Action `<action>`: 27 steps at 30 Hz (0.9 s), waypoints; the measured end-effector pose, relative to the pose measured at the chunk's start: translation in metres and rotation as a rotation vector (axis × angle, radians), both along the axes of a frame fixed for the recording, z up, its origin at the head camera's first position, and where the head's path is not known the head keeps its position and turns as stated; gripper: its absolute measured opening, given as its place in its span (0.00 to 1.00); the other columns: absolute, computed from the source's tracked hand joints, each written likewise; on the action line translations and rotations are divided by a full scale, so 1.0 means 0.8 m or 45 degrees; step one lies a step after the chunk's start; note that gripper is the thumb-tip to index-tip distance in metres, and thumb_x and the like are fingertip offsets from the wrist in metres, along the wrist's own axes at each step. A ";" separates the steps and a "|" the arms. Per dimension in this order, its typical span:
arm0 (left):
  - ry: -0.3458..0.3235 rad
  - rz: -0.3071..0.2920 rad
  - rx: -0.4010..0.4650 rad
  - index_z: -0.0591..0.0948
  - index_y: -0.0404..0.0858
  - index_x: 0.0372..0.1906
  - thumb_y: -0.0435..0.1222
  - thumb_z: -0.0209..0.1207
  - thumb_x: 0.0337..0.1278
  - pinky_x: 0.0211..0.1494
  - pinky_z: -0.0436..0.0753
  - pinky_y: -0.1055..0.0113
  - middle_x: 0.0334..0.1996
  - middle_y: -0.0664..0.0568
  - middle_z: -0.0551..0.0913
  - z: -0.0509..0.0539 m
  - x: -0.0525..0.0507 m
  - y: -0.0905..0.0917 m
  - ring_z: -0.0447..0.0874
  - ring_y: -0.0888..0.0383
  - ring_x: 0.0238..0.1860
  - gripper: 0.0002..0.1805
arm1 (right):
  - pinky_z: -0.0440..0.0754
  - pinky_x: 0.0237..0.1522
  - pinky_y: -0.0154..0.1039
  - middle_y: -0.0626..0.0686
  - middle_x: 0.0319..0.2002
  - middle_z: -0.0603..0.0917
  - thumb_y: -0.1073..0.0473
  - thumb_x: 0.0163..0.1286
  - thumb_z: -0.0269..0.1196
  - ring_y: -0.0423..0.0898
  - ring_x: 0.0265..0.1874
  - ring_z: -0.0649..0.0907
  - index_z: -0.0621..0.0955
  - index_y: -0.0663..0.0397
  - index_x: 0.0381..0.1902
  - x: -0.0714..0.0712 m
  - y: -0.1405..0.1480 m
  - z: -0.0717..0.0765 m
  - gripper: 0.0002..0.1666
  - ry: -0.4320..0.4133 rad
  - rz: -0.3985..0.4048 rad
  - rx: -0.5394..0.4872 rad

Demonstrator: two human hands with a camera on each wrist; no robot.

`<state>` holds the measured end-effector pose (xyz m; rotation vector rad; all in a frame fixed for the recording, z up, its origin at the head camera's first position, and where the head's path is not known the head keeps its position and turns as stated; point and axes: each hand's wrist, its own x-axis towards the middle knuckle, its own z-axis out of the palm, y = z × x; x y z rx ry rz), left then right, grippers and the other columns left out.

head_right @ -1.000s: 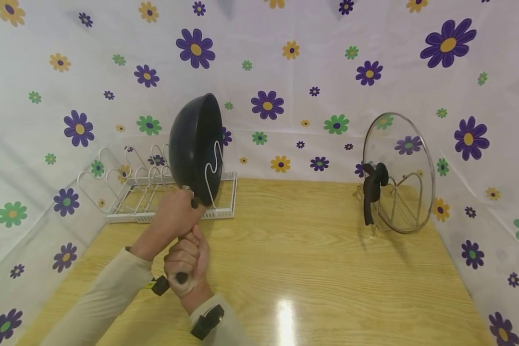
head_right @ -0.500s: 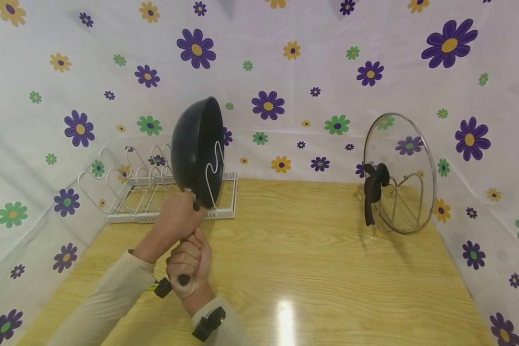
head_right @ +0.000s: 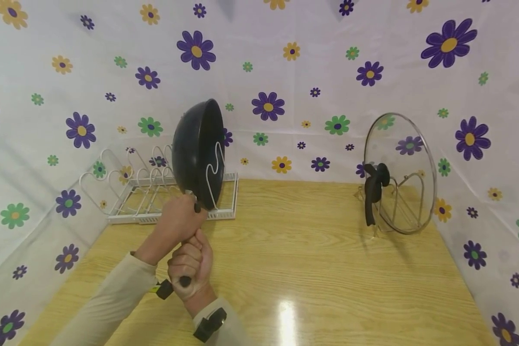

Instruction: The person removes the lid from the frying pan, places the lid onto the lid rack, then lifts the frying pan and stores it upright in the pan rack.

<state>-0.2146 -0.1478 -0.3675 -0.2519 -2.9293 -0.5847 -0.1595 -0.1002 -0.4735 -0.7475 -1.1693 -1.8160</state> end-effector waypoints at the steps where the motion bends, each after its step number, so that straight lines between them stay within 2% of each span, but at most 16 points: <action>1: -0.001 -0.002 0.007 0.71 0.40 0.15 0.34 0.60 0.62 0.13 0.60 0.68 0.10 0.53 0.66 -0.001 0.000 0.000 0.64 0.57 0.10 0.19 | 0.63 0.13 0.26 0.42 0.10 0.61 0.49 0.84 0.48 0.33 0.06 0.60 0.64 0.45 0.19 0.000 0.000 -0.001 0.27 -0.002 -0.001 0.002; 9: -0.031 -0.004 0.021 0.69 0.41 0.14 0.33 0.59 0.60 0.14 0.59 0.67 0.11 0.55 0.64 -0.015 0.002 -0.005 0.62 0.57 0.11 0.19 | 0.61 0.13 0.25 0.41 0.10 0.61 0.50 0.83 0.49 0.32 0.06 0.59 0.64 0.45 0.19 0.003 0.002 -0.010 0.27 -0.003 0.003 0.046; 19: 0.022 0.000 0.001 0.68 0.42 0.14 0.33 0.59 0.58 0.14 0.59 0.66 0.10 0.55 0.64 -0.015 -0.002 -0.004 0.63 0.56 0.11 0.18 | 0.61 0.13 0.26 0.41 0.10 0.61 0.49 0.83 0.49 0.32 0.06 0.59 0.64 0.45 0.19 -0.001 0.001 -0.011 0.27 0.004 0.001 0.047; 27: 0.001 -0.001 0.045 0.68 0.42 0.15 0.33 0.58 0.58 0.14 0.57 0.67 0.10 0.56 0.61 -0.020 -0.003 -0.005 0.59 0.59 0.10 0.18 | 0.61 0.13 0.25 0.41 0.11 0.61 0.50 0.83 0.49 0.32 0.06 0.59 0.64 0.45 0.19 -0.003 0.002 -0.017 0.26 -0.014 -0.010 0.076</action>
